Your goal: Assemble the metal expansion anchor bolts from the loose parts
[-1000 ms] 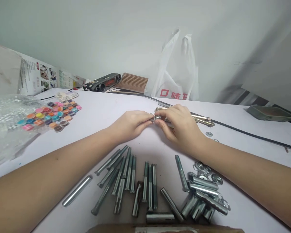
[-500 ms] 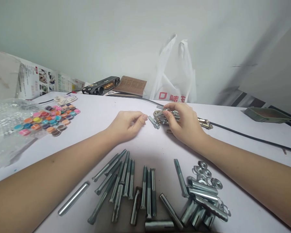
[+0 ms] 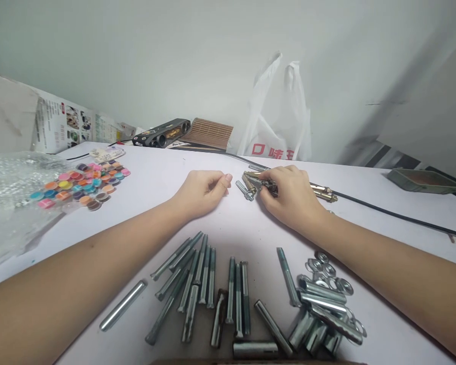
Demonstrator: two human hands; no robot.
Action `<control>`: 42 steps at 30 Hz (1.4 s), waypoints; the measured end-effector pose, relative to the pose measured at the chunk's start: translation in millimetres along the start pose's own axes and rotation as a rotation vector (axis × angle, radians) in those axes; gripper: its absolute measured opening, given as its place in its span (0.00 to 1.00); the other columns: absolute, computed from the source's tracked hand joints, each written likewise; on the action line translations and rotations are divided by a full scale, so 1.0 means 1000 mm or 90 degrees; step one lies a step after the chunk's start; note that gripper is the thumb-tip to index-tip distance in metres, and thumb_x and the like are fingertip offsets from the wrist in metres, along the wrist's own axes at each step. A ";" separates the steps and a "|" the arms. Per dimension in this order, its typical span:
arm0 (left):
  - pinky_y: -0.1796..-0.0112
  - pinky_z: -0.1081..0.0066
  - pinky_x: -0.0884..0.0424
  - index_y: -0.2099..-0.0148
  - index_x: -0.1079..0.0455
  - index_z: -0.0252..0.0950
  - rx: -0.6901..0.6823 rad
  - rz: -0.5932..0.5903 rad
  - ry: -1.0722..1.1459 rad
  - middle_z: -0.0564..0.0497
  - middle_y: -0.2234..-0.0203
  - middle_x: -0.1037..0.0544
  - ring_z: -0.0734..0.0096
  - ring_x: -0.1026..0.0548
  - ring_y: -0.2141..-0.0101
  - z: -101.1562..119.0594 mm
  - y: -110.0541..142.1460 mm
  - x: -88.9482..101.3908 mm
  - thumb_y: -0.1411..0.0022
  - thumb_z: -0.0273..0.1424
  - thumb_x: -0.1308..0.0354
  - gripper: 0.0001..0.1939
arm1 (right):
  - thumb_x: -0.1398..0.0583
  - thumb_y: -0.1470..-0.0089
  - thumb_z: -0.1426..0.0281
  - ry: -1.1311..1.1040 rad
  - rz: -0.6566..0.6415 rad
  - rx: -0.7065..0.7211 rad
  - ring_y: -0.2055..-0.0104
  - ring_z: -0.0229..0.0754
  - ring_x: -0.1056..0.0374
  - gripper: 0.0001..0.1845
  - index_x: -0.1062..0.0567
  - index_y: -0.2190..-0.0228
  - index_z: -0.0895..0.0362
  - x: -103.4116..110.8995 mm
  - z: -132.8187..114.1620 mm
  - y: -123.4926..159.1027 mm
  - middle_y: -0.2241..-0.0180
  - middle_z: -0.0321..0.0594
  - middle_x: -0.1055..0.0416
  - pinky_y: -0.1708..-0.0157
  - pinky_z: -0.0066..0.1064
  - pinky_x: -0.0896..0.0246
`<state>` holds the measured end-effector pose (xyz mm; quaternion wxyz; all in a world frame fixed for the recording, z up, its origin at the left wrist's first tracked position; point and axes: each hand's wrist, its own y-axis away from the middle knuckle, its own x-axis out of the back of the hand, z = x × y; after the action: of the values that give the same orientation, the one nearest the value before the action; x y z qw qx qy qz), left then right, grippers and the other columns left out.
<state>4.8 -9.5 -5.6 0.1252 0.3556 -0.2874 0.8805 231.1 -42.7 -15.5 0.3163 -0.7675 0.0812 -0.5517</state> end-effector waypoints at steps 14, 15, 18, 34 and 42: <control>0.75 0.76 0.45 0.79 0.33 0.30 0.012 -0.139 0.052 0.53 0.86 0.35 0.82 0.39 0.81 -0.005 0.000 0.004 0.32 0.52 0.59 0.35 | 0.38 0.46 0.63 -0.318 -0.403 0.266 0.59 0.41 0.39 0.14 0.24 0.59 0.56 0.038 -0.049 0.018 0.61 0.41 0.30 0.55 0.37 0.41; 0.74 0.76 0.43 0.78 0.32 0.30 0.017 -0.141 0.054 0.53 0.85 0.33 0.81 0.37 0.80 -0.005 0.000 0.004 0.32 0.52 0.60 0.35 | 0.38 0.46 0.62 -0.310 -0.421 0.259 0.59 0.41 0.39 0.13 0.24 0.60 0.56 0.040 -0.048 0.017 0.63 0.41 0.31 0.56 0.38 0.42; 0.73 0.76 0.42 0.77 0.30 0.30 0.031 -0.144 0.055 0.51 0.84 0.30 0.79 0.35 0.79 -0.004 -0.001 0.005 0.32 0.51 0.61 0.35 | 0.39 0.45 0.66 -0.321 -0.470 0.270 0.61 0.40 0.39 0.09 0.25 0.62 0.56 0.041 -0.042 0.015 0.66 0.39 0.31 0.57 0.36 0.42; 0.73 0.76 0.42 0.78 0.30 0.30 0.031 -0.155 0.057 0.53 0.86 0.35 0.80 0.37 0.81 -0.002 -0.002 0.005 0.32 0.50 0.59 0.34 | 0.41 0.40 0.69 -0.419 -0.512 0.245 0.61 0.38 0.37 0.07 0.22 0.65 0.56 0.035 -0.038 0.011 0.69 0.38 0.28 0.56 0.34 0.40; 0.76 0.74 0.52 0.82 0.44 0.31 -0.061 -0.194 0.104 0.56 0.86 0.47 0.83 0.49 0.80 0.003 0.004 0.008 0.38 0.41 0.48 0.25 | 0.41 0.41 0.68 -0.408 -0.504 0.174 0.62 0.38 0.35 0.08 0.21 0.67 0.57 0.033 -0.043 0.013 0.69 0.39 0.28 0.60 0.33 0.38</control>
<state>-0.9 -14.4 -0.2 0.2972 0.3160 -0.2603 0.8626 208.0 -85.0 11.5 0.1903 -0.8213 -0.3884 -0.3720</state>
